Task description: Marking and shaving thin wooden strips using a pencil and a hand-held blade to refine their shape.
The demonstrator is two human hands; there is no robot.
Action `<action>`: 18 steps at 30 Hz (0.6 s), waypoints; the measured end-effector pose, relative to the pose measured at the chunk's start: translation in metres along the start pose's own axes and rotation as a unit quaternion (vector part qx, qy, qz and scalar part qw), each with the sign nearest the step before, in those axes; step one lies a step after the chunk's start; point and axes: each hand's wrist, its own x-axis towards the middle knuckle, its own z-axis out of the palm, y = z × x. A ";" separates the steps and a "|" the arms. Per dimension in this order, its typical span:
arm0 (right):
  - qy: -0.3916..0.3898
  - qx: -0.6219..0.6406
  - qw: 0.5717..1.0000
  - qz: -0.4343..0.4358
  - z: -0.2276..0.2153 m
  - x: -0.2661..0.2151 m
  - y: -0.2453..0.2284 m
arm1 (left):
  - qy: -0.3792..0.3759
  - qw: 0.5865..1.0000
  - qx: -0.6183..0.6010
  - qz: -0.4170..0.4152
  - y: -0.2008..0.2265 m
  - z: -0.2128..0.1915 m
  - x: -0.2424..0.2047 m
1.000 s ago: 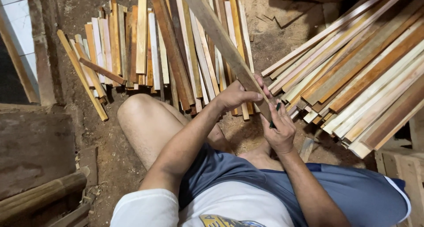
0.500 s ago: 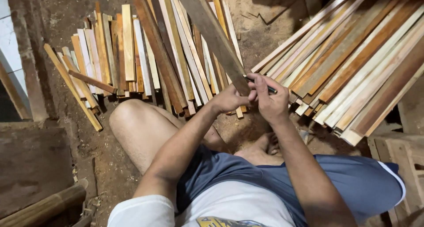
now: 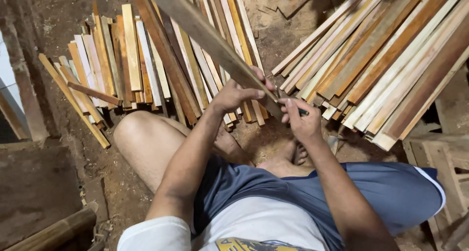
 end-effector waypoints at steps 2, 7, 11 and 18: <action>0.001 -0.031 0.999 0.024 -0.012 -0.009 0.035 | 0.011 1.000 -0.007 0.010 0.008 -0.007 -0.002; 0.022 -0.103 0.990 0.091 -0.035 -0.018 0.054 | 0.024 0.999 -0.009 0.021 0.015 -0.008 -0.003; 0.064 0.009 0.996 0.054 -0.011 -0.003 0.000 | 0.016 1.000 0.010 0.005 -0.003 0.007 -0.005; -0.004 0.065 0.997 -0.032 0.033 0.034 -0.051 | 0.011 0.997 0.045 -0.058 -0.071 -0.003 -0.013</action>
